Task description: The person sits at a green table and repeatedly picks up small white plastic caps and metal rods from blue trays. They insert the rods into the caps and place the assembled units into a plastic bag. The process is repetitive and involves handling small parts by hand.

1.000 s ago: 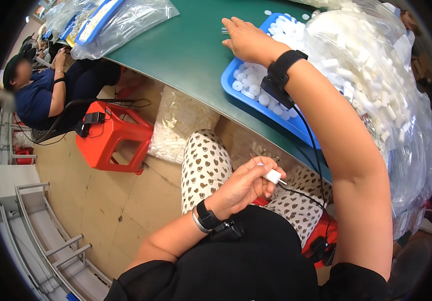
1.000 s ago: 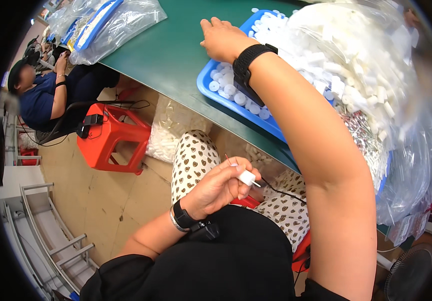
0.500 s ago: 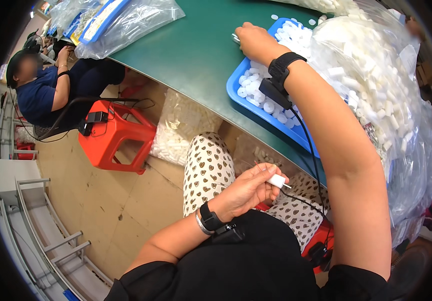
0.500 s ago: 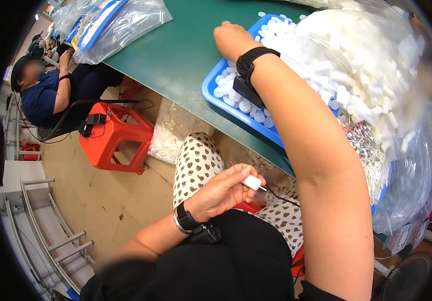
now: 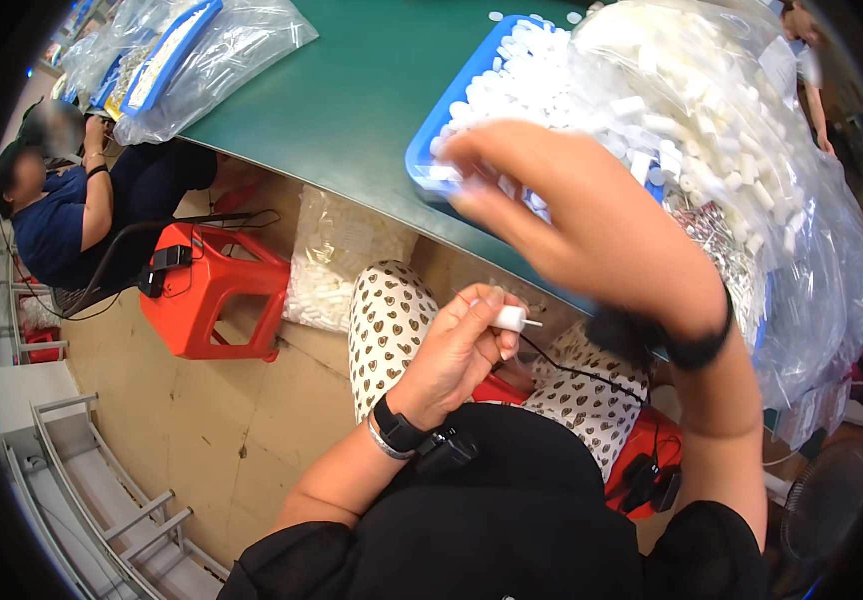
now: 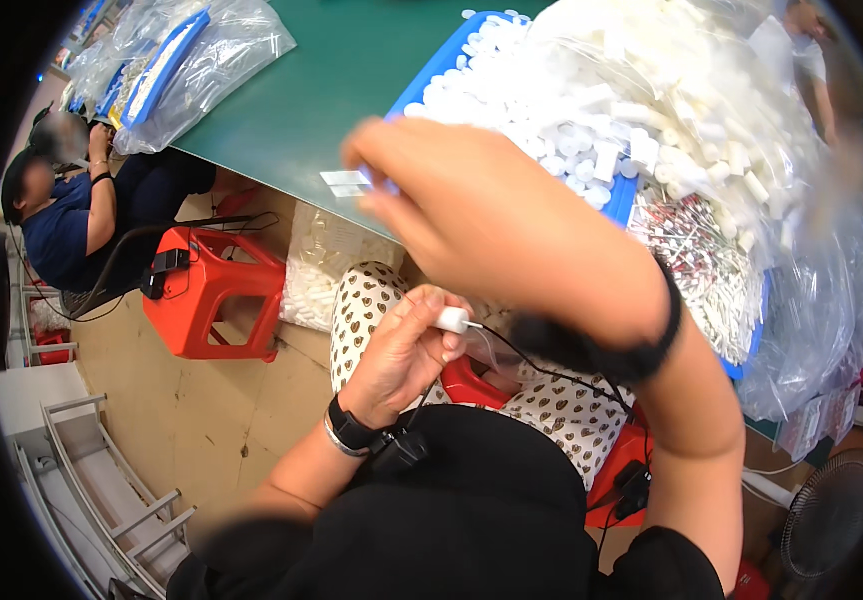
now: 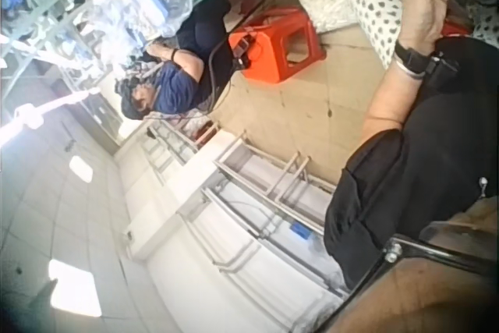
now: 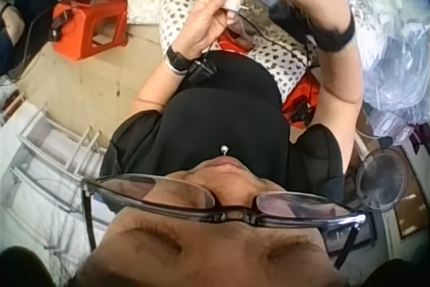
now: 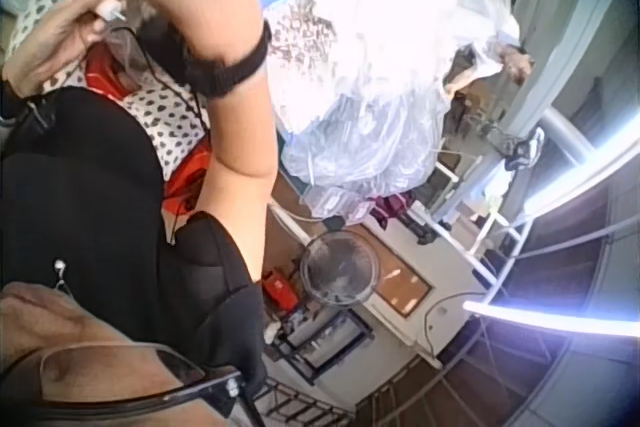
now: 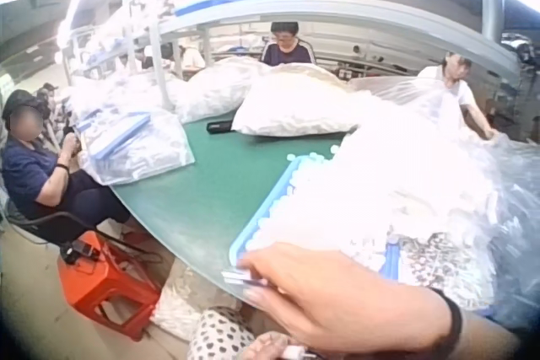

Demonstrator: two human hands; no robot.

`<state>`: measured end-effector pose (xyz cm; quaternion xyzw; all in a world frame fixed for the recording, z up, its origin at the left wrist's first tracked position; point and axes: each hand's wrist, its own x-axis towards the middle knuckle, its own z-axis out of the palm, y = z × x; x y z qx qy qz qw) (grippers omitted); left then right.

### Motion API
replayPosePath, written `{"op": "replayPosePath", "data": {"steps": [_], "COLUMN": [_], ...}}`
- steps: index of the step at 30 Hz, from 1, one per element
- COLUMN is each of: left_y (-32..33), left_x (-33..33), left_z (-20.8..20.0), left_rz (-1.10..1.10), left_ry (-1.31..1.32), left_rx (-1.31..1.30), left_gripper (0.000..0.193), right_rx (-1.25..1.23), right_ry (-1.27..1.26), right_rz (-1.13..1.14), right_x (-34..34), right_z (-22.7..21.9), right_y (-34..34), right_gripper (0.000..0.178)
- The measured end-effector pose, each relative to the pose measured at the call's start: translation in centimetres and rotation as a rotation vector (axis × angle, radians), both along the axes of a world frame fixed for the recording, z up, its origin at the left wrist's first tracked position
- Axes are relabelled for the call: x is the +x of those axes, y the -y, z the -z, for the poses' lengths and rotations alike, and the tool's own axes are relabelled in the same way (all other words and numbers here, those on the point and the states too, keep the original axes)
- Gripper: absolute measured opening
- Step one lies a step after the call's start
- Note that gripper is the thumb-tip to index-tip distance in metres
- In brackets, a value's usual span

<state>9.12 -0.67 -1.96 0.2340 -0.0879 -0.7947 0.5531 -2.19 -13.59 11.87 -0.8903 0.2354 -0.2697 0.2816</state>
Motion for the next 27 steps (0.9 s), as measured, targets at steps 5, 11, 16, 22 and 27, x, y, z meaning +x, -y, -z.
{"op": "replayPosePath", "data": {"steps": [5, 11, 16, 22, 27], "left_y": [0.4, -0.2, -0.7, -1.3, -1.9], "left_x": [-1.0, -4.7, -7.4, -8.6, -9.0], "left_z": [-1.2, -1.9, -1.4, 0.1, 0.0], "left_rz": [-0.006, 0.056, -0.008, -0.01, 0.142], "left_ry": [0.06, 0.104, 0.382, 0.834, 0.729], "left_rx": [-0.071, -0.106, -0.202, -0.507, -0.627], "left_gripper": [0.017, 0.015, 0.014, 0.012, 0.035], "right_rx": [0.233, 0.3, 0.398, 0.309, 0.28], "right_ry": [-0.069, 0.017, 0.16, 0.178, 0.202], "right_rz": [0.303, 0.435, 0.557, 0.564, 0.407], "right_x": [-9.0, -11.7, -12.5, -13.7, -13.8], "right_z": [1.6, 5.9, 8.3, 10.7, 10.8], "right_y": [-8.5, -12.5, -14.5, -14.7, -14.8], "right_gripper": [0.026, 0.026, 0.021, 0.018, 0.017]}}
